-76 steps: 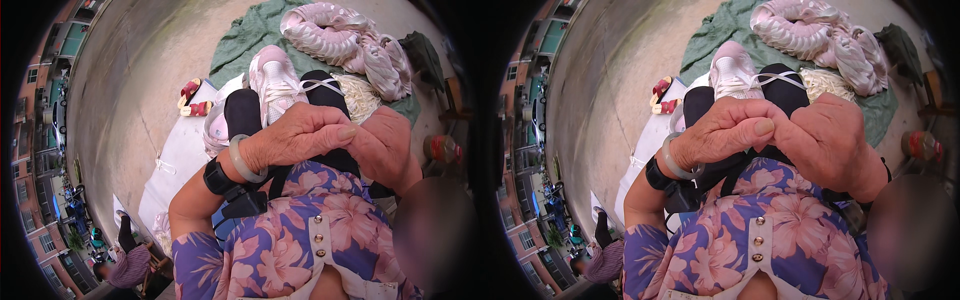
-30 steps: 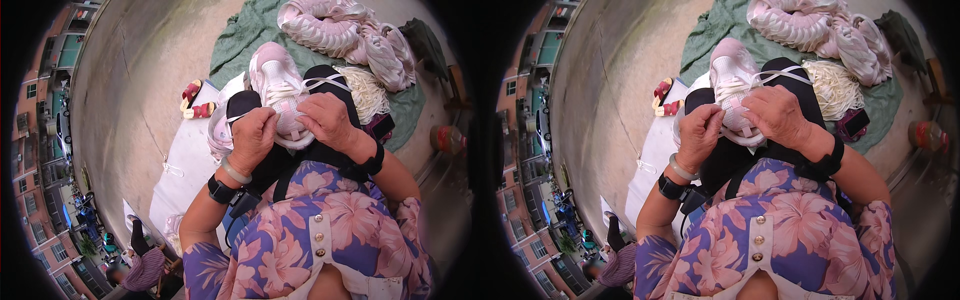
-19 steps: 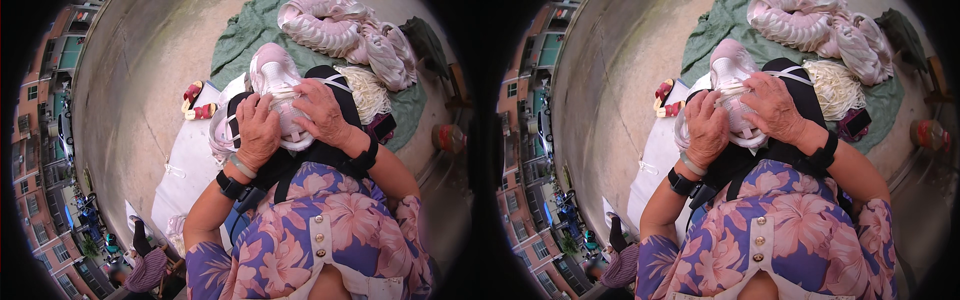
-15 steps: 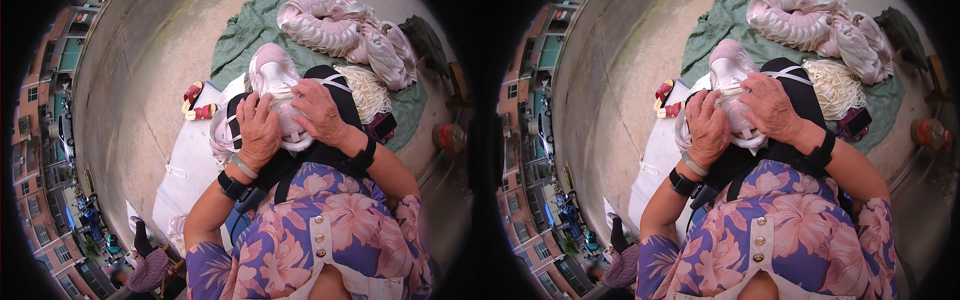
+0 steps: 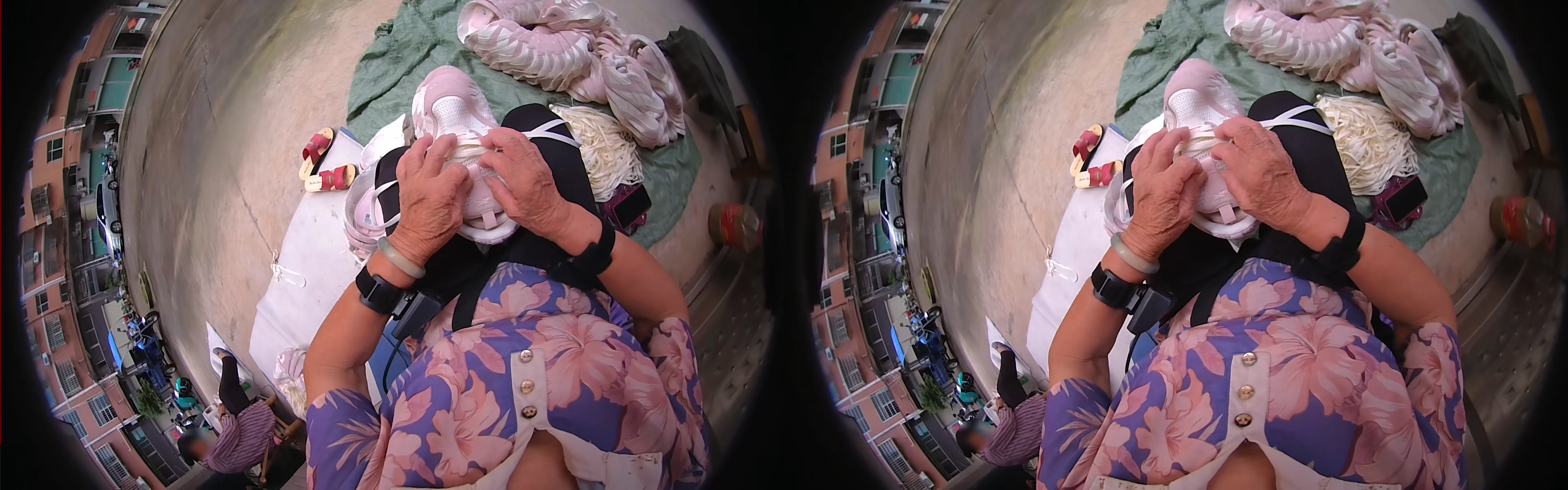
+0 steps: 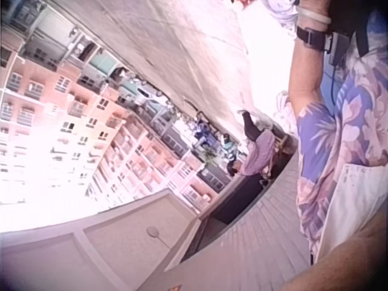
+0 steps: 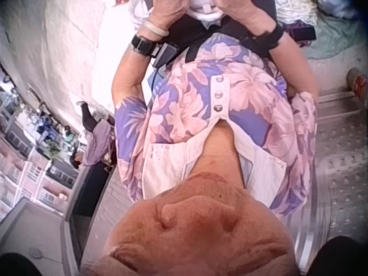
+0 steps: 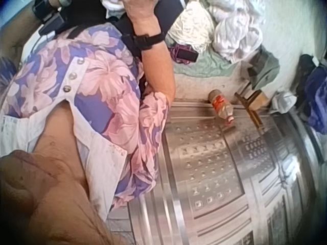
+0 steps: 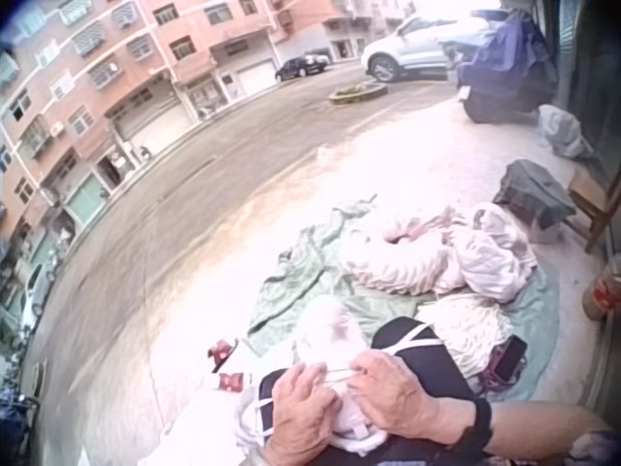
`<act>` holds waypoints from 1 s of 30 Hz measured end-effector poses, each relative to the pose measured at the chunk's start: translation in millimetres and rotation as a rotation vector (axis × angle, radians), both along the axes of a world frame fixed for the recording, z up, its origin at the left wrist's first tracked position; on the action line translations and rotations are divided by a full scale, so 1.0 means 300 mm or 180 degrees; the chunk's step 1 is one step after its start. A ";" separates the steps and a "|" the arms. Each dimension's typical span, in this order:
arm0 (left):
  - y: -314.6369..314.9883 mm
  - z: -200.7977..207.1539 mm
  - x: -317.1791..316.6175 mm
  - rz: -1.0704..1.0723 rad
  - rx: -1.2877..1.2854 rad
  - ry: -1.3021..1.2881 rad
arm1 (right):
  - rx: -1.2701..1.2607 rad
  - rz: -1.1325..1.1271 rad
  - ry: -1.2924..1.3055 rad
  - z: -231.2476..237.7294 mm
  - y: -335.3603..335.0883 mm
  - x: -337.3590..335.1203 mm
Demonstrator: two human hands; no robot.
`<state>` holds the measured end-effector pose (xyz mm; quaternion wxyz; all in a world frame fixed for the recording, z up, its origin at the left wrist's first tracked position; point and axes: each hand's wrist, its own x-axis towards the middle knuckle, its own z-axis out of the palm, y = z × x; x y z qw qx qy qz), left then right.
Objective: The recorder is lacing a white and pink athletic shoe while sitting outdoors.
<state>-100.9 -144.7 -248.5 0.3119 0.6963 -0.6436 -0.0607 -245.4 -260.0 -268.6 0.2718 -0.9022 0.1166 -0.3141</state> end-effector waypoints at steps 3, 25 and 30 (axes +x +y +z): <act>0.009 0.001 0.010 -0.0078 0.0014 0.0422 | 0.0054 -0.0015 -0.0040 0.003 -0.001 0.003; 0.008 0.010 -0.028 0.0224 -0.0192 -0.0014 | 0.0321 -0.0210 0.0196 0.004 0.009 0.010; 0.047 0.025 -0.004 0.0322 -0.0161 -0.0293 | 0.0312 -0.0552 0.0294 0.078 -0.099 -0.168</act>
